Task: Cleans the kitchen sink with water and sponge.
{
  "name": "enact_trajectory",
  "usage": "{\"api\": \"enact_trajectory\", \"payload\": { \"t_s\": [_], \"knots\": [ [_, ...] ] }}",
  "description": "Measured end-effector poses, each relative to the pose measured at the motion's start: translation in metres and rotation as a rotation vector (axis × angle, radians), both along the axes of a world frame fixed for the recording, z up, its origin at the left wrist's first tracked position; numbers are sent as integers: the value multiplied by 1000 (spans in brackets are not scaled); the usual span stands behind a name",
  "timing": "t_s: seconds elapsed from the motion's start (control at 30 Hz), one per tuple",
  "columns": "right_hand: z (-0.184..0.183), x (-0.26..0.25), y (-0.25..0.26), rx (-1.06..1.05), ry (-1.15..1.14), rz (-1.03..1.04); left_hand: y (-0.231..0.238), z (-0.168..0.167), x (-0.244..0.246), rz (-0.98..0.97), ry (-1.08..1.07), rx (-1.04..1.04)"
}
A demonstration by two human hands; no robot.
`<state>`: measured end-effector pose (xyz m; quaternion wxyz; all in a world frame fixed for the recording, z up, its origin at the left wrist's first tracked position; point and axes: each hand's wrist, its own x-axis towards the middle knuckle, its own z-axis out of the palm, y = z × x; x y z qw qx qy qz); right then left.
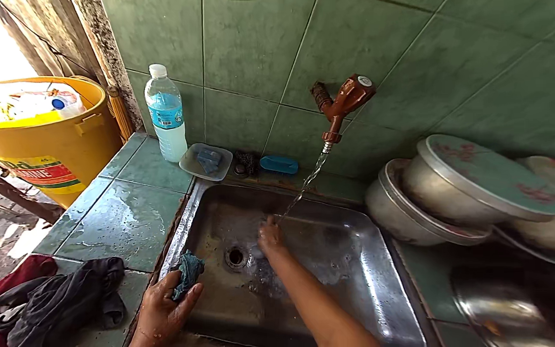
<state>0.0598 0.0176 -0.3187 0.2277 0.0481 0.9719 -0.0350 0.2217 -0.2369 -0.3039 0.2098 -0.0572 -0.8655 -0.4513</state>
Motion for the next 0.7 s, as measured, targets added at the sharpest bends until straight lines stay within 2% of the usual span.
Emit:
{"api": "enact_trajectory", "payload": {
  "t_s": [0.07,0.17,0.27,0.37,0.47,0.57,0.63,0.7],
  "knots": [
    [0,11,32,81,-24,48,-1,3,0,-4,-10,-14],
    [12,19,70,187,-118,-20,0,3,-1,8,1,-2],
    [21,7,40,114,-128,-43,-1,4,-1,12,3,-1],
    [15,-5,13,11,-93,25,0,3,0,-2,-5,-20],
    [16,4,41,75,-127,71,-1,5,2,-31,-26,-51],
    [19,5,61,155,-193,-78,-1,6,1,-31,-31,-30],
    [20,0,42,93,-166,-157,-2,7,1,-39,-30,2],
    [23,-6,5,-8,-133,-120,-2,8,1,-48,-31,14]
  ]
}}
